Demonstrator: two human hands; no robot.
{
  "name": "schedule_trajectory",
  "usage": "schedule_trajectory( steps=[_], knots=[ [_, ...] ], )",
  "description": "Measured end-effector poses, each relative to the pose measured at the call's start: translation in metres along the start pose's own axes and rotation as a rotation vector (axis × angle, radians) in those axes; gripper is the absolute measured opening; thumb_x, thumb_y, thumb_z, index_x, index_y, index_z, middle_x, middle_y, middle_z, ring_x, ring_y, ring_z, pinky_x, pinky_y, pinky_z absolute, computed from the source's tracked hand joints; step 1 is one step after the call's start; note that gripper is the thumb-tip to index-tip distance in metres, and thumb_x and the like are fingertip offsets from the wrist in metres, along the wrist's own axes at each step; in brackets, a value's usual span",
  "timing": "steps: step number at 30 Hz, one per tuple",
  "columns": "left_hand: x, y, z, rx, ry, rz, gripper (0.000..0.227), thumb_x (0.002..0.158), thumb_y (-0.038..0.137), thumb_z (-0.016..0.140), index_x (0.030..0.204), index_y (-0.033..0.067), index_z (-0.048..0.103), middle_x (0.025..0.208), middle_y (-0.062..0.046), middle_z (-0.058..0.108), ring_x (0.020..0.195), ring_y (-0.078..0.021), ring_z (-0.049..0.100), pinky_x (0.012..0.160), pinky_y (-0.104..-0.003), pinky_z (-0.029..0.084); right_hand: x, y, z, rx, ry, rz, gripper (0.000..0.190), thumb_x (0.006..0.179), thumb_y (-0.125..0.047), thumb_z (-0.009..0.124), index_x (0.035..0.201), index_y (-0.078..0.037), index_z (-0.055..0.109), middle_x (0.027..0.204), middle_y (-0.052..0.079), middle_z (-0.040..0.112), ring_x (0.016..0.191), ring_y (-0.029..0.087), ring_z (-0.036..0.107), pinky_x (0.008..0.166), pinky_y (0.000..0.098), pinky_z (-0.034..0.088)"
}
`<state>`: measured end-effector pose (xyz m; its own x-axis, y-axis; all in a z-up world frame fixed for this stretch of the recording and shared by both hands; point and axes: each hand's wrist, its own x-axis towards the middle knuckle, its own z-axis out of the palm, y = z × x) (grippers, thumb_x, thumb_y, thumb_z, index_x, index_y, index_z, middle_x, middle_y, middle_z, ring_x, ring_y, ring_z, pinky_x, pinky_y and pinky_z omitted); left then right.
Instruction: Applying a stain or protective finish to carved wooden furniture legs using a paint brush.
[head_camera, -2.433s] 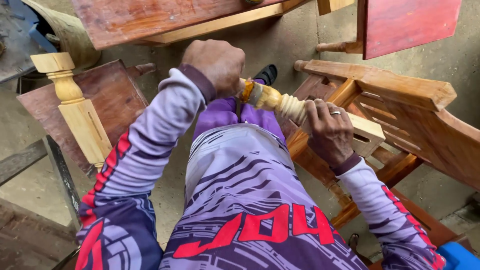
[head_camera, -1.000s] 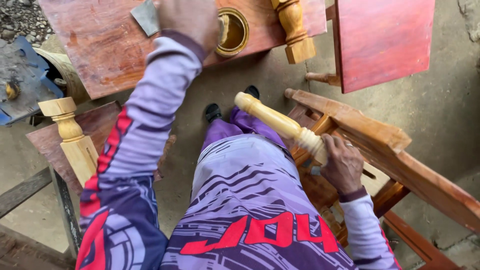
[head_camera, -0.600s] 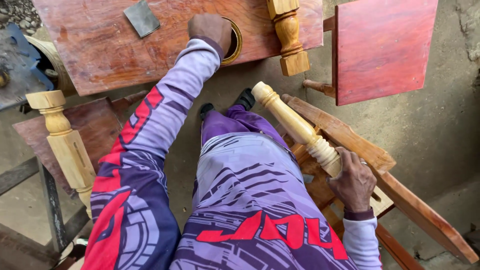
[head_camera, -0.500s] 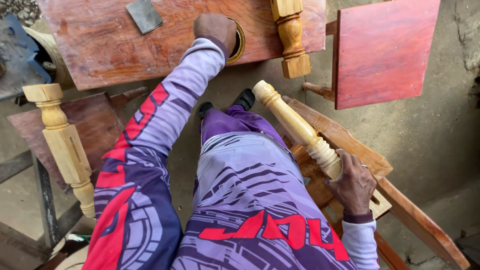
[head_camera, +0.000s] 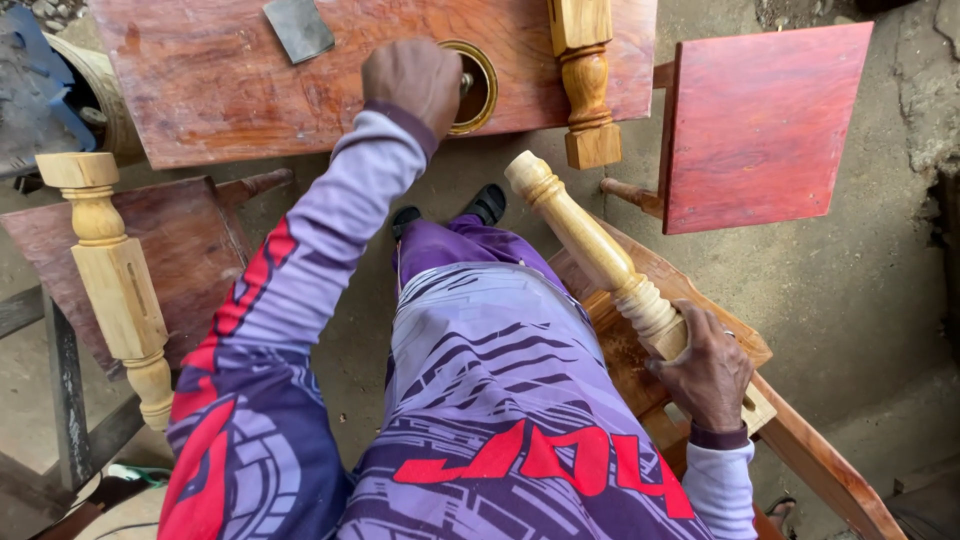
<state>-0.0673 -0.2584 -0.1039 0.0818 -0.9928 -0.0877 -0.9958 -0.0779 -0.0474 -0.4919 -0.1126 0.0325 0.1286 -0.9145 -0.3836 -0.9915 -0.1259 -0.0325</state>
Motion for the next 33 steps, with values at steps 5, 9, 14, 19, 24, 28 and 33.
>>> schedule_trajectory(
  steps=[5, 9, 14, 19, 24, 28, 33],
  knots=[
    [-0.035, -0.013, -0.006, -0.088, 0.096, -0.031, 0.024, 0.093, 0.014, 0.067, 0.069, 0.0100, 0.072, 0.057, -0.006, 0.058, 0.050, -0.0166, 0.056, 0.042, -0.037, 0.049, 0.002, 0.006, 0.005, 0.028, 0.026, -0.019, 0.082, 0.054, -0.023, 0.092, 0.131, -0.018, 0.063, 0.118, 0.009, 0.072, 0.101, 0.035, 0.070, 0.081, 0.0471, 0.055],
    [-0.058, -0.010, -0.003, -0.111, 0.142, -0.068, 0.015, 0.088, 0.011, 0.069, 0.073, 0.0083, 0.072, 0.067, -0.008, 0.059, 0.054, -0.0165, 0.055, 0.044, -0.035, 0.049, 0.003, 0.000, 0.000, 0.044, 0.041, -0.014, 0.082, 0.054, -0.024, 0.093, 0.130, -0.018, 0.063, 0.116, 0.010, 0.072, 0.102, 0.034, 0.070, 0.081, 0.0466, 0.055],
    [-0.089, -0.003, -0.011, -0.142, 0.214, -0.134, 0.010, 0.087, 0.006, 0.069, 0.095, 0.0058, 0.074, 0.085, -0.010, 0.061, 0.062, -0.0186, 0.060, 0.050, -0.036, 0.051, 0.002, 0.002, 0.000, 0.066, 0.071, -0.039, 0.083, 0.052, -0.025, 0.093, 0.129, -0.017, 0.063, 0.116, 0.011, 0.072, 0.102, 0.035, 0.070, 0.082, 0.0471, 0.055],
    [-0.107, 0.000, -0.017, -0.186, 0.234, -0.177, 0.011, 0.085, 0.008, 0.070, 0.096, 0.0074, 0.072, 0.090, -0.011, 0.061, 0.074, -0.0257, 0.065, 0.056, -0.039, 0.054, 0.004, 0.000, -0.001, 0.078, 0.081, -0.013, 0.081, 0.053, -0.026, 0.094, 0.129, -0.016, 0.064, 0.116, 0.011, 0.072, 0.101, 0.035, 0.070, 0.081, 0.0469, 0.055],
    [-0.107, 0.006, 0.005, -0.213, 0.274, -0.199, 0.018, 0.086, 0.016, 0.073, 0.102, 0.0089, 0.071, 0.090, -0.011, 0.062, 0.080, -0.0295, 0.067, 0.061, -0.041, 0.055, 0.004, -0.003, -0.001, 0.109, 0.111, -0.021, 0.082, 0.051, -0.025, 0.093, 0.128, -0.017, 0.065, 0.115, 0.009, 0.072, 0.100, 0.034, 0.070, 0.081, 0.0463, 0.056],
    [-0.091, 0.011, 0.025, -0.283, 0.172, -0.229, 0.030, 0.091, 0.030, 0.078, 0.108, 0.0059, 0.071, 0.093, -0.014, 0.065, 0.081, -0.0295, 0.068, 0.063, -0.042, 0.055, 0.005, -0.006, -0.002, 0.103, 0.126, -0.042, 0.080, 0.054, -0.027, 0.093, 0.128, -0.018, 0.065, 0.115, 0.009, 0.072, 0.100, 0.034, 0.071, 0.081, 0.0466, 0.056],
    [-0.080, 0.007, 0.007, -0.342, 0.190, -0.236, 0.032, 0.088, 0.033, 0.080, 0.107, 0.0080, 0.073, 0.095, -0.013, 0.066, 0.085, -0.0300, 0.069, 0.067, -0.045, 0.055, 0.004, -0.009, -0.002, 0.086, 0.143, -0.066, 0.075, 0.060, -0.031, 0.094, 0.128, -0.018, 0.065, 0.115, 0.010, 0.072, 0.098, 0.035, 0.071, 0.078, 0.0474, 0.055]
  ],
)
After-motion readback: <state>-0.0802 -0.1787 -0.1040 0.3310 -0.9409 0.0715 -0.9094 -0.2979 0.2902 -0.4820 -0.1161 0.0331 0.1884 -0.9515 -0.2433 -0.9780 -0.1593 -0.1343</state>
